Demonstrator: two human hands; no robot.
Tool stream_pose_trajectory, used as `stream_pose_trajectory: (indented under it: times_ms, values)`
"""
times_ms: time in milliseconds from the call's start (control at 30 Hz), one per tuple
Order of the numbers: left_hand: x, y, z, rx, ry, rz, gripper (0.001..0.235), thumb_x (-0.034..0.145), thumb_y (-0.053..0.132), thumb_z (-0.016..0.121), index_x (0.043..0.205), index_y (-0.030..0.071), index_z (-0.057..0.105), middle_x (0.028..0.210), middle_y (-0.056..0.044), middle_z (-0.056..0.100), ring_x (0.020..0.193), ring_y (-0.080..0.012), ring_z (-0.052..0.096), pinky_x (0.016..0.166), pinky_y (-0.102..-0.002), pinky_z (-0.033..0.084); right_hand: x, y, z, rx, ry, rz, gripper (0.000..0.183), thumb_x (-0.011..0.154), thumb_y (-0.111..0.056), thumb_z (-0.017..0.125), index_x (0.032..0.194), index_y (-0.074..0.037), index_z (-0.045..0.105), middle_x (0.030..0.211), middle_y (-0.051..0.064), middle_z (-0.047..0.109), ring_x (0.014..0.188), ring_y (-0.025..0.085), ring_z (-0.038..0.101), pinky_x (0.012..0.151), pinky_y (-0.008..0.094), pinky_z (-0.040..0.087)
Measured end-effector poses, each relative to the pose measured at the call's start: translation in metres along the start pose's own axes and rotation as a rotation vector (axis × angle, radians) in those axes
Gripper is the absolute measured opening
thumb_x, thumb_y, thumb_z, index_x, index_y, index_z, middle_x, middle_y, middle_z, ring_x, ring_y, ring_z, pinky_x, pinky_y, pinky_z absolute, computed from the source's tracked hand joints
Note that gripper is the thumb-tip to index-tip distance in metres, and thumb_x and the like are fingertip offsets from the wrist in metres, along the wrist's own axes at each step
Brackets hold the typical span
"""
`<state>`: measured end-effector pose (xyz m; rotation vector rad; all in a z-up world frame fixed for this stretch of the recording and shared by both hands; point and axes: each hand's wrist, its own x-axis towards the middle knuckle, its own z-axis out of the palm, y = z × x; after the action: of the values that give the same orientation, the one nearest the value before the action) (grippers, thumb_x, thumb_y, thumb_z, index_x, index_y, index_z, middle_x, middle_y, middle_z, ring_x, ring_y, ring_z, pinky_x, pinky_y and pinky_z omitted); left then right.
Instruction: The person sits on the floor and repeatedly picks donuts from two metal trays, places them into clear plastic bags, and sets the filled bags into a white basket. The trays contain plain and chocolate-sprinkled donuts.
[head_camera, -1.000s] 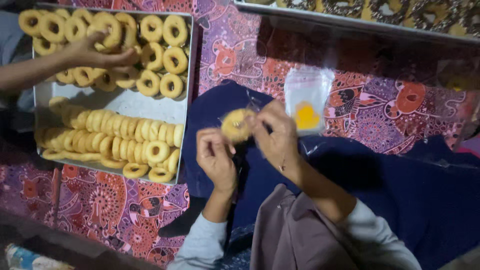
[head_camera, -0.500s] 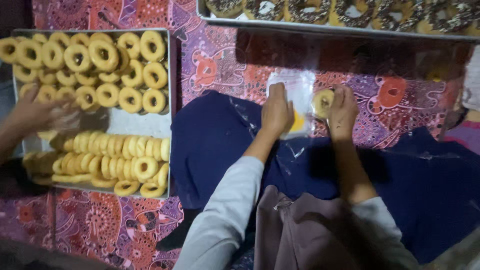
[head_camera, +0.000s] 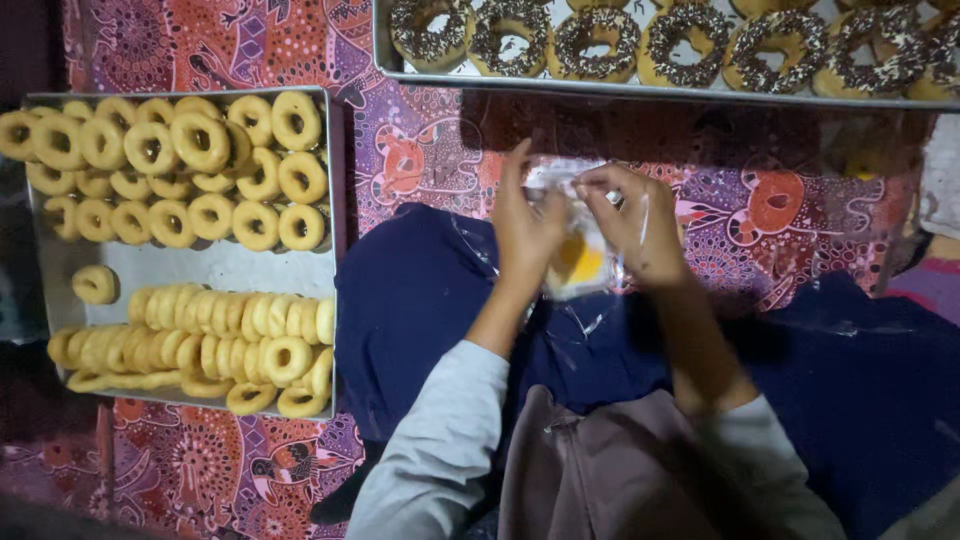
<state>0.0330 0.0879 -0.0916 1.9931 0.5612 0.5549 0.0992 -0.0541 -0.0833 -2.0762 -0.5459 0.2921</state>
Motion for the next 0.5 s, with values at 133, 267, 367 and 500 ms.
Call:
stream_pose_trajectory:
  times_ms: [133, 267, 367, 500]
  values:
    - [0.010, 0.011, -0.013, -0.194, 0.071, -0.040, 0.039, 0.096, -0.002, 0.064, 0.134, 0.004, 0.058, 0.109, -0.013, 0.076, 0.099, -0.0206, 0.077, 0.084, -0.029, 0.062, -0.031, -0.065, -0.011, -0.111, 0.307, -0.320, 0.018, 0.099, -0.007, 0.071, 0.113, 0.004, 0.070, 0.117, 0.018, 0.070, 0.111, 0.034, 0.068, 0.102, 0.046, 0.054]
    - [-0.013, 0.040, -0.027, -0.104, 0.023, 0.266, 0.034, 0.092, -0.003, 0.073, 0.120, 0.015, 0.064, 0.104, -0.011, 0.075, 0.092, -0.0200, 0.077, 0.083, -0.030, 0.061, -0.030, -0.089, -0.012, -0.349, 0.190, -0.299, 0.030, 0.095, 0.002, 0.067, 0.125, 0.005, 0.071, 0.131, 0.017, 0.069, 0.122, 0.027, 0.067, 0.119, 0.060, 0.038]
    - [-0.011, 0.061, -0.036, -0.520, 0.096, 0.181, 0.057, 0.083, -0.009, 0.069, 0.129, 0.020, 0.053, 0.127, -0.007, 0.065, 0.110, -0.0218, 0.071, 0.096, -0.035, 0.059, -0.007, -0.095, -0.013, -0.221, 0.113, -0.338, 0.045, 0.090, -0.001, 0.067, 0.134, 0.011, 0.064, 0.138, 0.023, 0.062, 0.126, 0.032, 0.061, 0.112, 0.058, 0.037]
    - [0.034, 0.045, -0.062, -1.364, 0.206, -0.402, 0.070, 0.087, -0.008, 0.056, 0.151, 0.016, 0.038, 0.141, -0.013, 0.055, 0.114, -0.0267, 0.066, 0.099, -0.043, 0.054, 0.020, -0.121, 0.002, -0.023, -0.140, -0.508, 0.036, 0.092, -0.011, 0.070, 0.127, -0.002, 0.071, 0.138, 0.018, 0.064, 0.127, 0.033, 0.061, 0.113, 0.048, 0.046]
